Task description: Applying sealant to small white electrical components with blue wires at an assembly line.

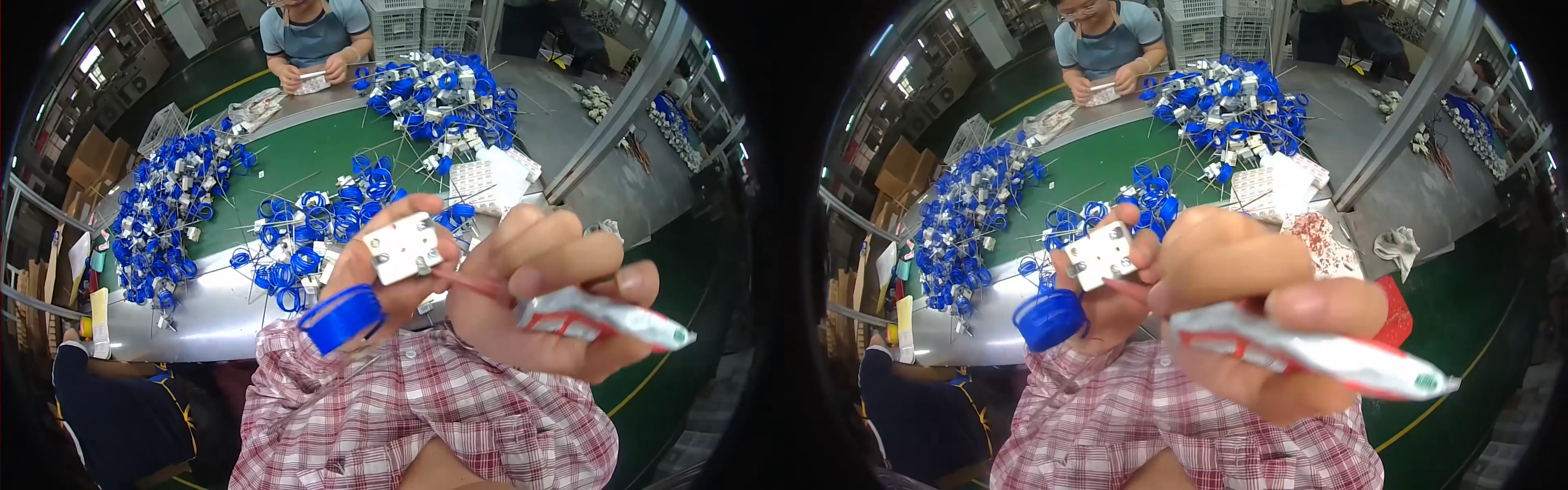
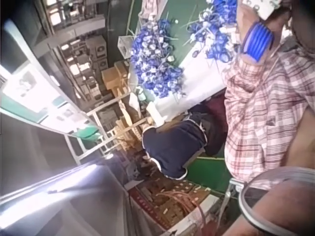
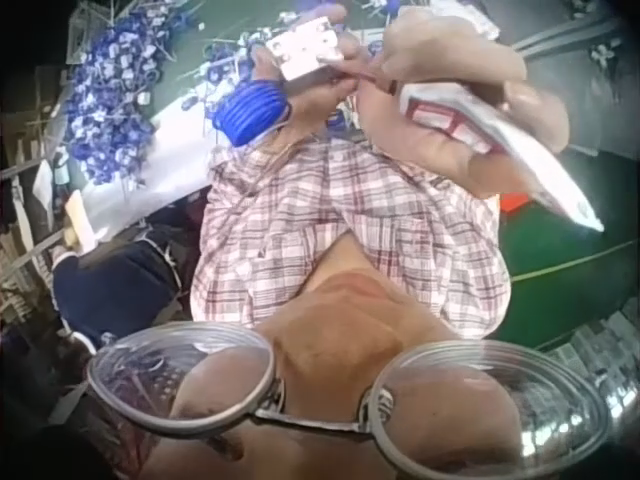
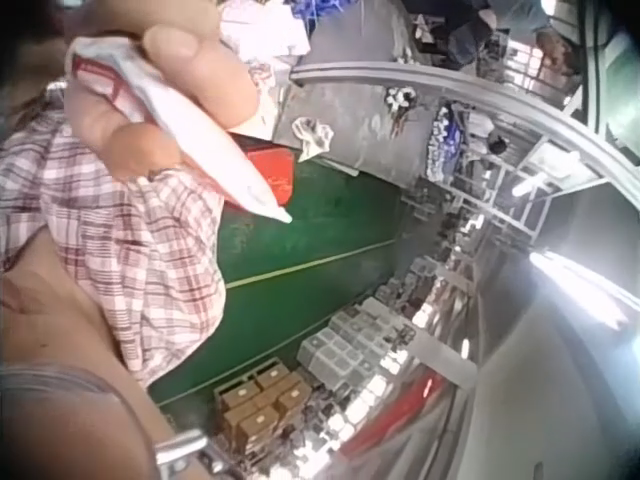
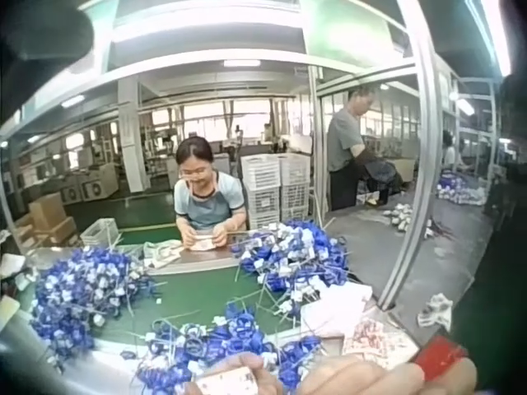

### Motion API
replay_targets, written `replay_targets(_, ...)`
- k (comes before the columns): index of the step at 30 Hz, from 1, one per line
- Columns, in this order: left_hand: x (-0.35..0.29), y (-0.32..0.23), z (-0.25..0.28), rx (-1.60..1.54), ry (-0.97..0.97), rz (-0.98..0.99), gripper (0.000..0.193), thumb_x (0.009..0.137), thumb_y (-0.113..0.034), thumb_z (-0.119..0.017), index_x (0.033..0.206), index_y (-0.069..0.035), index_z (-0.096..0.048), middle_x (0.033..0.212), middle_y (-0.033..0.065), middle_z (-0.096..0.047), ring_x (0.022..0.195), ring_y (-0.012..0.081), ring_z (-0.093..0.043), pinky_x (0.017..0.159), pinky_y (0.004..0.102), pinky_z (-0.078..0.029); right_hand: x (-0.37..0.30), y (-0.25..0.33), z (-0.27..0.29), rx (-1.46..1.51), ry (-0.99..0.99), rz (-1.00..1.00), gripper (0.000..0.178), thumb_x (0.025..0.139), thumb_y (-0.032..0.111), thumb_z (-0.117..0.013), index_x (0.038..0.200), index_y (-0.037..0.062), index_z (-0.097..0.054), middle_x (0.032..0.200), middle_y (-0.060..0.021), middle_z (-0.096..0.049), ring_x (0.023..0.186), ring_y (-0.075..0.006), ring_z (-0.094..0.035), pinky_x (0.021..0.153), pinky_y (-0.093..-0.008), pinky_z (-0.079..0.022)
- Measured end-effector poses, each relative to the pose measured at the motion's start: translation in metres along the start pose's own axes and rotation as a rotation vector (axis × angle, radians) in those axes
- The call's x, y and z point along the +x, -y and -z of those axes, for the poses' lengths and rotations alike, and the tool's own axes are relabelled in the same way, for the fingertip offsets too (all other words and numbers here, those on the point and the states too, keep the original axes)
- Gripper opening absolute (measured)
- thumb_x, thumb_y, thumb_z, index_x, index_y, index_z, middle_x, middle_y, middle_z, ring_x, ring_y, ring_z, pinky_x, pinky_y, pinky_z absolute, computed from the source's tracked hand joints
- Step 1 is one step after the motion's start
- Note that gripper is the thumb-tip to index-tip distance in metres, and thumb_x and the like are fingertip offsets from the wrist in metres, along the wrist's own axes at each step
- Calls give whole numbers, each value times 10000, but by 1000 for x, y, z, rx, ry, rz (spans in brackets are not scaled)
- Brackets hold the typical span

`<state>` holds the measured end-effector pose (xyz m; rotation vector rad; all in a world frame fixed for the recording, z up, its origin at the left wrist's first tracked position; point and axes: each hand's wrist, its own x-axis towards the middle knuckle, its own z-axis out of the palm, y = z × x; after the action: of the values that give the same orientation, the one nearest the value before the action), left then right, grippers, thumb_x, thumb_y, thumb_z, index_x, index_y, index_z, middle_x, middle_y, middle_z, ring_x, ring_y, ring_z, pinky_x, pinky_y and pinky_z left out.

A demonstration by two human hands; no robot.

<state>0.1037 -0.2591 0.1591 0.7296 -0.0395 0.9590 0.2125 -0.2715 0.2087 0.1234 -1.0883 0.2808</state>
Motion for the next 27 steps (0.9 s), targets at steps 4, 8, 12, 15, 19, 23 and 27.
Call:
replay_targets(4,5,8,6,-131,79,4,782,727,-529,-577,1203,28,-301,981,157,-529,919,187,-513,780,274,-418,-3,1,2,-58,1,48,477,898,463,-260,1062,49,-430,638,-96,-460,456,-119,-339,401,-243,-264)
replay_targets(8,10,7,3,-156,110,37,789,721,-546,-570,1197,27,-308,996,155,-523,938,193,-510,802,283,-404,0,0,9,-113,4,-4,472,902,446,-266,1074,42,-437,608,-91,-443,427,-118,-316,377,-246,-252)
replay_targets(12,10,7,9,-176,90,60,771,715,-547,-576,1177,20,-332,1003,156,-517,941,194,-507,817,281,-392,-3,-6,11,-132,31,-31,493,903,450,-240,1104,40,-423,595,-95,-438,383,-125,-291,347,-248,-246)
replay_targets(15,12,6,9,-166,80,71,767,716,-547,-576,1169,23,-335,1001,157,-518,937,192,-508,818,274,-391,-3,-8,14,-145,75,-32,498,905,448,-220,1117,37,-404,594,-98,-438,368,-132,-300,339,-251,-280)
replay_targets(19,13,7,9,-181,73,62,764,722,-543,-574,1161,34,-335,994,156,-524,938,188,-508,818,264,-390,-1,-9,16,-190,110,-72,502,906,445,-207,1127,33,-388,590,-97,-436,361,-138,-315,332,-261,-318)
replay_targets(23,15,-1,-1,-85,-90,127,645,709,-487,-631,1082,-26,-376,880,112,-510,824,202,-498,685,241,-443,-4,-11,19,-203,121,-77,514,905,452,-195,1133,31,-383,586,-99,-436,361,-143,-330,332,-268,-345)
replay_targets(27,16,-1,-4,-97,-97,131,653,706,-486,-634,1080,-18,-374,879,122,-504,816,201,-496,655,209,-444,-3,-10,20,-220,129,-86,515,906,453,-195,1143,34,-379,594,-109,-451,369,-146,-345,337,-272,-347)
